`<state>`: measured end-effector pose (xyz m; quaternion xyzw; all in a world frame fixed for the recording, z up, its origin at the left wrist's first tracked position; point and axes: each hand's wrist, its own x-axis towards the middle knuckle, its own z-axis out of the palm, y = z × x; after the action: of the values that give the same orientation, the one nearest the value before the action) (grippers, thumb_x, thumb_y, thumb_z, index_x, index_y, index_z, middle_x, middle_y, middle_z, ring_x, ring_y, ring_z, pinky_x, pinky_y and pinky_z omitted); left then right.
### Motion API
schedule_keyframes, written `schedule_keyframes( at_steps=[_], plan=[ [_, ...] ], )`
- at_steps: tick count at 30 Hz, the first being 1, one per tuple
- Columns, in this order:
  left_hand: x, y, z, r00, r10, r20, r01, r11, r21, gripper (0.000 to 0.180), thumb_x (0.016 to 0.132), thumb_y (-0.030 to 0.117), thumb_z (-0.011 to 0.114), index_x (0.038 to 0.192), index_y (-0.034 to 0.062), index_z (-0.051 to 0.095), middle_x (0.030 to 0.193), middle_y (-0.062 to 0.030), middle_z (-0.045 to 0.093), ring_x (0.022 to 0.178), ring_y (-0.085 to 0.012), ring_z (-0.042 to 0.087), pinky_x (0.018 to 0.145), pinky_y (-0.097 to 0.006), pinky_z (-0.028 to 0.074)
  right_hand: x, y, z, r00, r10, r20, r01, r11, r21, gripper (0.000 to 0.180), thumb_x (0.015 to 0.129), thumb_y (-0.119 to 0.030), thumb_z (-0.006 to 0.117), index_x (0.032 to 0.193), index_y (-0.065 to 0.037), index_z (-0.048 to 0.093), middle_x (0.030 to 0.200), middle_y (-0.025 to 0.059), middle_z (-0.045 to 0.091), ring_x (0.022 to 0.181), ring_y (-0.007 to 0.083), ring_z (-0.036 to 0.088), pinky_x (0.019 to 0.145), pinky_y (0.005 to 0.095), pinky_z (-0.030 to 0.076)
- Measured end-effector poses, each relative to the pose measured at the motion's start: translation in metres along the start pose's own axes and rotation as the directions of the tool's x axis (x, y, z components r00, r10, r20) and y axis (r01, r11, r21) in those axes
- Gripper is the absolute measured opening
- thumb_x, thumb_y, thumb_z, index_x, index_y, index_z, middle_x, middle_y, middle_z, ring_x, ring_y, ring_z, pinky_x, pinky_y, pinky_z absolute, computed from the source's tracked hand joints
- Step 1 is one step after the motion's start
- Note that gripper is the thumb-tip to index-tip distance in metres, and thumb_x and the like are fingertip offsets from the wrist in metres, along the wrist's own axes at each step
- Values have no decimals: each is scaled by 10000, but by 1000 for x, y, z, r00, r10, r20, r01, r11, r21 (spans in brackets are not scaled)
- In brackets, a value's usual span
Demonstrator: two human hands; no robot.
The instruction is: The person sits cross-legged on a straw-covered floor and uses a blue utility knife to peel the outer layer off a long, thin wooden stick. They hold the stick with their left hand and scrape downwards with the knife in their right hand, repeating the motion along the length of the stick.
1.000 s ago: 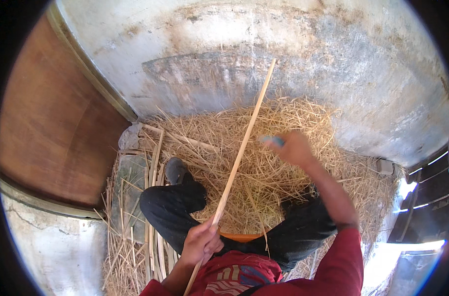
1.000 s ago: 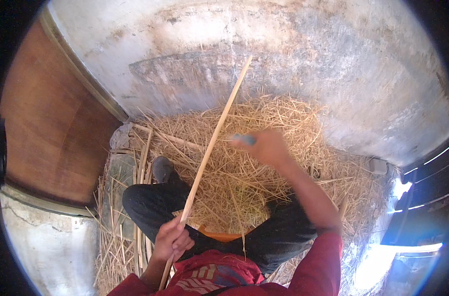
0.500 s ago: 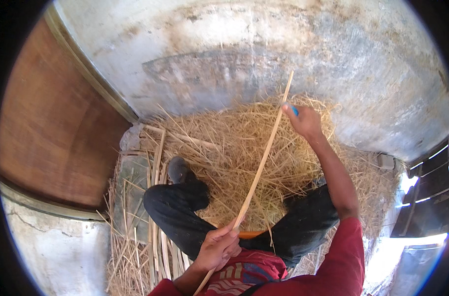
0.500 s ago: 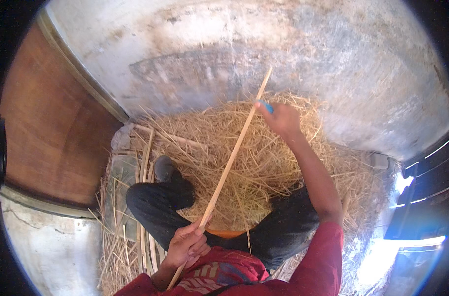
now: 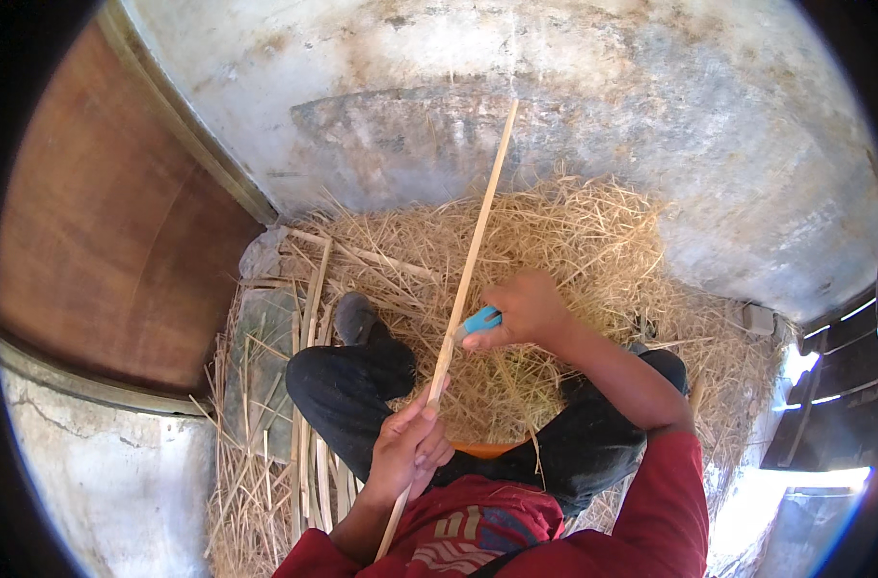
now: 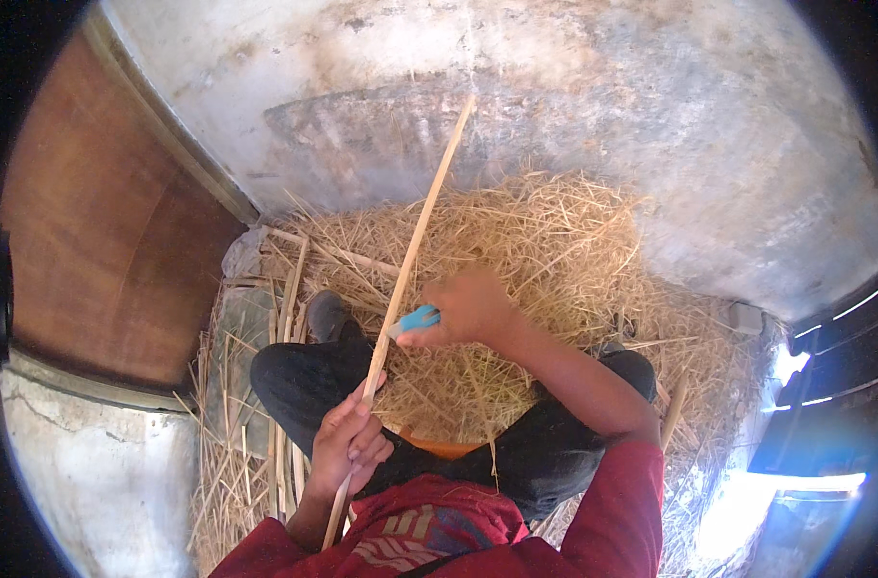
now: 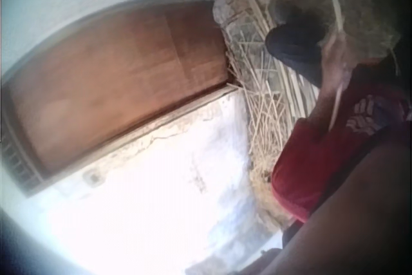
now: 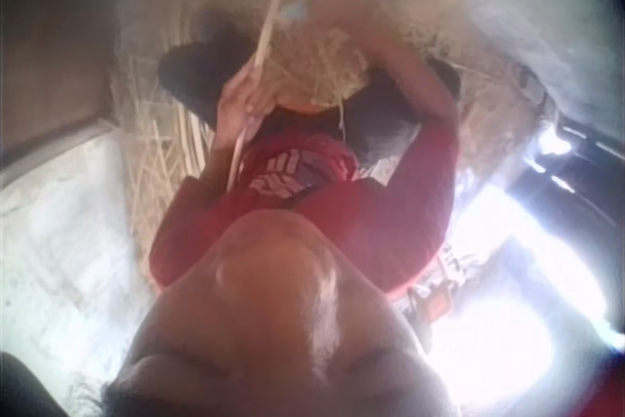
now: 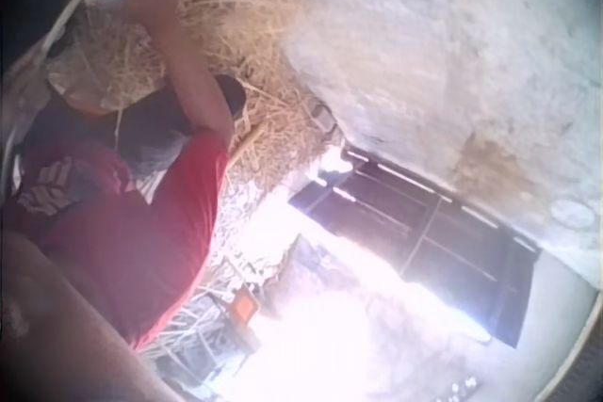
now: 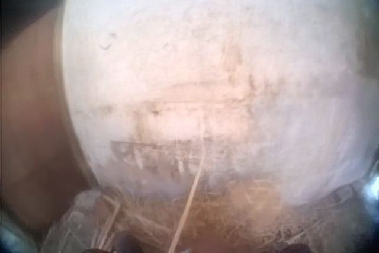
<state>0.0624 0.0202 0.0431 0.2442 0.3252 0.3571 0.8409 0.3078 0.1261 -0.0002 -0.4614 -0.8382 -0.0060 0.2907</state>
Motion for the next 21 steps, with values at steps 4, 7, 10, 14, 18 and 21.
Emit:
schedule_keyframes(
  at_steps=[4, 7, 10, 14, 18, 21],
  plan=[
    [2, -2, -4, 1000, 8, -11, -8, 1000, 30, 404, 1001, 167, 426, 1387, 55, 390, 520, 65, 275, 423, -34, 255, 464, -207, 245, 0, 10, 6, 1000, -16, 3, 16, 997, -74, 722, 641, -816, 547, 524, -111, 449, 447, 53, 432, 389, 248, 477, 397, 379, 346],
    [4, -2, -6, 1000, 12, -10, -11, 1000, 20, 405, 1000, 168, 429, 1384, 44, 393, 522, 64, 283, 429, -34, 262, 472, -206, 250, 0, 12, 7, 1000, -7, 28, 10, 994, -108, 736, 637, -832, 527, 540, -104, 484, 453, 52, 456, 398, 242, 496, 409, 367, 370],
    [6, -2, -7, 1000, -2, -2, 2, 1000, -4, 405, 998, 157, 431, 1380, 30, 393, 525, 64, 289, 433, -33, 268, 476, -208, 255, 1, 17, 5, 1000, -8, 0, 8, 987, -159, 765, 650, -849, 489, 581, -92, 577, 449, 46, 501, 394, 225, 529, 400, 342, 407],
    [-6, -8, -11, 993, -71, -89, 74, 997, 36, 422, 992, 179, 415, 1387, 37, 376, 490, 61, 269, 397, -51, 260, 478, -234, 282, 14, 54, -9, 791, 604, 99, -606, 795, -8, 727, 725, -810, 462, 725, -116, 677, 552, 65, 598, 475, 216, 593, 481, 355, 474],
    [-4, -12, -18, 996, -78, -31, 77, 996, -32, 400, 1000, 156, 389, 1376, 19, 391, 505, 61, 280, 412, -43, 256, 486, -226, 280, 3, 45, -5, 832, 544, 107, -541, 839, -56, 695, 763, -765, 479, 720, -102, 684, 469, 34, 529, 414, 177, 545, 440, 358, 465],
    [9, -5, -20, 996, -81, 36, 85, 984, -156, 412, 1009, 159, 354, 1405, 47, 353, 503, 64, 272, 398, -43, 257, 495, -216, 283, -11, -15, 8, 966, 168, 197, -161, 986, -51, 708, 734, -777, 499, 674, -86, 643, 485, 68, 543, 438, 251, 571, 445, 384, 457]
  ],
)
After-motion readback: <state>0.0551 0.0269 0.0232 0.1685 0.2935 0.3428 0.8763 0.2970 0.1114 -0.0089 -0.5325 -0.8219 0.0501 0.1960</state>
